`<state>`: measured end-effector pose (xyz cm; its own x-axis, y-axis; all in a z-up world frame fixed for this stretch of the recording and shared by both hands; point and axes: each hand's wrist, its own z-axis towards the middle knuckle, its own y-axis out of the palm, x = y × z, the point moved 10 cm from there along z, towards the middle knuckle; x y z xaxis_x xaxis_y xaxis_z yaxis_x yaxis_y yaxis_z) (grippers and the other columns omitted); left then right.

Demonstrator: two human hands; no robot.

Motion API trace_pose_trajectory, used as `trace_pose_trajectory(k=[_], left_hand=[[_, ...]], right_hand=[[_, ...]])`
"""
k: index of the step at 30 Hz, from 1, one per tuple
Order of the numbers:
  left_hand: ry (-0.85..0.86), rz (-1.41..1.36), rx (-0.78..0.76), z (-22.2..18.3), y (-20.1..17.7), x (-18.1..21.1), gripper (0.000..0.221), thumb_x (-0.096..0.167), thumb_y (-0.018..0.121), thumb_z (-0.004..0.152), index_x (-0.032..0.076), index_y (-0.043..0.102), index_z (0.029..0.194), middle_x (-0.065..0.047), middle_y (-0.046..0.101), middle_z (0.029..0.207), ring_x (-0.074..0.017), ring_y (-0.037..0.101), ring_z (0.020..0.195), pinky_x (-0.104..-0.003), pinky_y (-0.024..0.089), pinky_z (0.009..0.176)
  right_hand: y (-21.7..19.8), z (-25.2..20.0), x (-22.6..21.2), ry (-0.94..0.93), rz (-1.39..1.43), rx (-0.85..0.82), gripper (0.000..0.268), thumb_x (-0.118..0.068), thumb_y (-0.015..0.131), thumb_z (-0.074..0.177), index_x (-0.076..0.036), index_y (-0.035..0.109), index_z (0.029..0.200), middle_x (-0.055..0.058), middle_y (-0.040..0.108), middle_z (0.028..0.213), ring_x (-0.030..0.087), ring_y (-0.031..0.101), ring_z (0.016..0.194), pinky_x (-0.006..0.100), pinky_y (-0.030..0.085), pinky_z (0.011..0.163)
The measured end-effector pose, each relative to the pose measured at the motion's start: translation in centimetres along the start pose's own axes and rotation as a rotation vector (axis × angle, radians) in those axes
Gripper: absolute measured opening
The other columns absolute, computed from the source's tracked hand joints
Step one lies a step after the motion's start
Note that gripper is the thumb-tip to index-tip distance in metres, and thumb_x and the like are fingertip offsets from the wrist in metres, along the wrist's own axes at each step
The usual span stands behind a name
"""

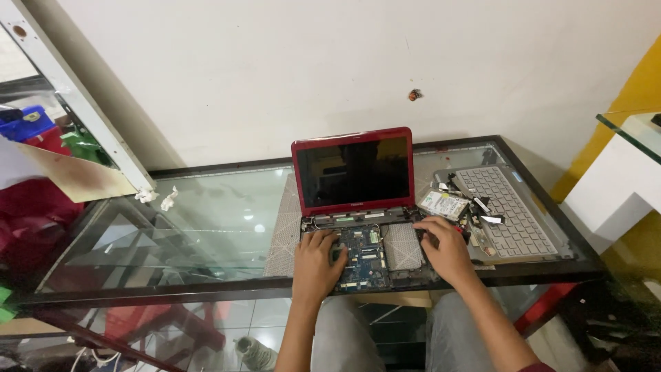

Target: A person is reassembling a laptop, installing a hard drive and using a screwdriver to secure internal components.

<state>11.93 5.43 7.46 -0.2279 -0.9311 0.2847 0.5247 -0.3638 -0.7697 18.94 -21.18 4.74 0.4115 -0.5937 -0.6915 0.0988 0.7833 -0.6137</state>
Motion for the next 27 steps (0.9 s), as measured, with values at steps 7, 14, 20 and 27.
trace_pose_trajectory(k=[7,14,20,27], left_hand=[[-0.029,-0.044,0.002,-0.6,-1.1,0.8,0.029,0.029,0.066,0.092,0.011,0.074,0.113,-0.005,0.071,0.119,-0.0249,0.062,0.118,-0.042,0.049,0.097],[-0.007,-0.054,0.066,-1.2,-1.7,1.2,0.020,0.024,0.065,0.093,0.012,0.077,0.104,-0.006,0.075,0.114,-0.0262,0.066,0.115,-0.042,0.049,0.094],[0.016,-0.092,0.126,-0.7,-1.2,-0.2,0.015,0.020,0.064,0.093,0.015,0.078,0.095,-0.004,0.077,0.107,-0.0241,0.069,0.108,-0.038,0.052,0.089],[0.052,-0.089,0.157,-1.1,-1.8,0.7,0.015,0.015,0.063,0.093,0.010,0.077,0.091,-0.007,0.077,0.101,-0.0246,0.071,0.100,-0.035,0.052,0.081]], right_hand=[[-0.5,-0.3,-0.6,-0.009,0.009,0.017,0.034,0.006,0.055,0.093,-0.007,0.075,0.117,0.015,0.070,0.114,0.036,0.071,0.096,0.042,0.061,0.071],[-0.4,-0.4,-0.4,0.017,0.071,0.013,0.033,0.006,0.053,0.093,-0.006,0.076,0.114,0.017,0.070,0.111,0.034,0.071,0.089,0.042,0.059,0.068],[-0.2,-0.2,-0.6,0.012,0.064,-0.008,0.032,0.007,0.052,0.094,-0.004,0.075,0.114,0.017,0.069,0.113,0.032,0.071,0.088,0.040,0.058,0.067],[-0.3,-0.6,-0.8,0.016,0.054,-0.004,0.031,0.007,0.053,0.094,-0.004,0.075,0.113,0.016,0.071,0.112,0.032,0.072,0.087,0.038,0.059,0.066]])
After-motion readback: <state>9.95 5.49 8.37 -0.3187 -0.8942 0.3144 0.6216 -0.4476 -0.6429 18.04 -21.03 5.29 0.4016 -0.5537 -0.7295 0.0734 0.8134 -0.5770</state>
